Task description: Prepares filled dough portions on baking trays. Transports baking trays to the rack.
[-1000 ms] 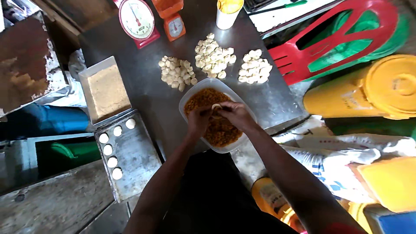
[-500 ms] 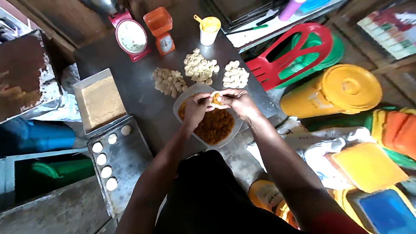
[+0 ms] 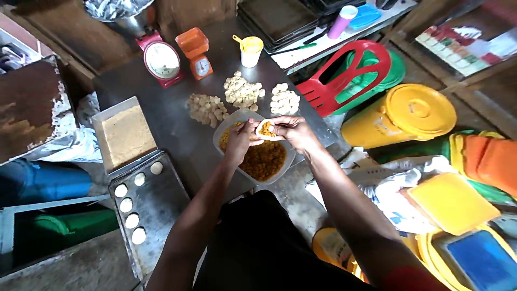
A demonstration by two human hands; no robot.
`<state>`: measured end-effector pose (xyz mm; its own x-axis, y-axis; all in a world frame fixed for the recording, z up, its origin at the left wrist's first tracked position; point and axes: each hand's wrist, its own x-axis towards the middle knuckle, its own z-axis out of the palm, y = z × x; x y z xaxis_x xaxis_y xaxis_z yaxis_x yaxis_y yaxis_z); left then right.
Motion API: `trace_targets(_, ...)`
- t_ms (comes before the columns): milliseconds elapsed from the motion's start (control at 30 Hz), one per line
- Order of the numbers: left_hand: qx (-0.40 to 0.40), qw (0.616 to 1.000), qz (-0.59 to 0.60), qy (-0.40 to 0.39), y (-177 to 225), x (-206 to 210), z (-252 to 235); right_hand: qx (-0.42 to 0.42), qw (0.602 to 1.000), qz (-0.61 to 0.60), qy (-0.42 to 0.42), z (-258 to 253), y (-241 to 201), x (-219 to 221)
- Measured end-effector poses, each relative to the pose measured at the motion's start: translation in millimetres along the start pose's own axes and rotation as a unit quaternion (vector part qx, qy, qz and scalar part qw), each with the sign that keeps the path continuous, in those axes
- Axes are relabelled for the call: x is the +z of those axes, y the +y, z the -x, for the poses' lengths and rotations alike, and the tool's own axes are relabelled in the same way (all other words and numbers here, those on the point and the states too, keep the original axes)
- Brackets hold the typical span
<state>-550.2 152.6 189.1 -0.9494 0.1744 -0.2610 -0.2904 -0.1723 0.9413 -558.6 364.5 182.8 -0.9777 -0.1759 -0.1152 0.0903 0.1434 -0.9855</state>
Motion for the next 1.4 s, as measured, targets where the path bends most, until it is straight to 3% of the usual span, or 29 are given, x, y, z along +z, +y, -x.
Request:
trace_targets(467,-0.028,0.999,0.009,0.034,3.4,-0.3,-1.9,0.019,0.999,-0.011,-0.023,-11.5,-0.7,-1.3)
trace_targets(733,-0.001,0.981,-0.194,0.011,2.8,-9.4,2.9,0.04,0.999,-0.016,-0.027,-12.9,5.8,5.0)
trace_targets(900,-0.022,0.988,-0.15,-0.014,-5.7,-6.3,-3.4,0.044,0.999,0.0,-0.001,-10.4,13.9,18.2)
trace_targets(1100,0.01,0.984,-0.171,0.044,-28.6,-14.2,-7.3,0.092,0.991,-0.047,-0.082,-10.1,13.3,15.6)
trace_targets(1233,0.04,0.971,-0.231,0.053,-42.6,-12.5,-5.1,0.06,0.997,-0.014,-0.044,-10.8,31.6,22.9)
trace_targets(1400,-0.01,0.984,-0.177,0.027,-53.2,-22.1,1.9,0.058,0.998,0.008,0.009,-16.8,49.4,39.9)
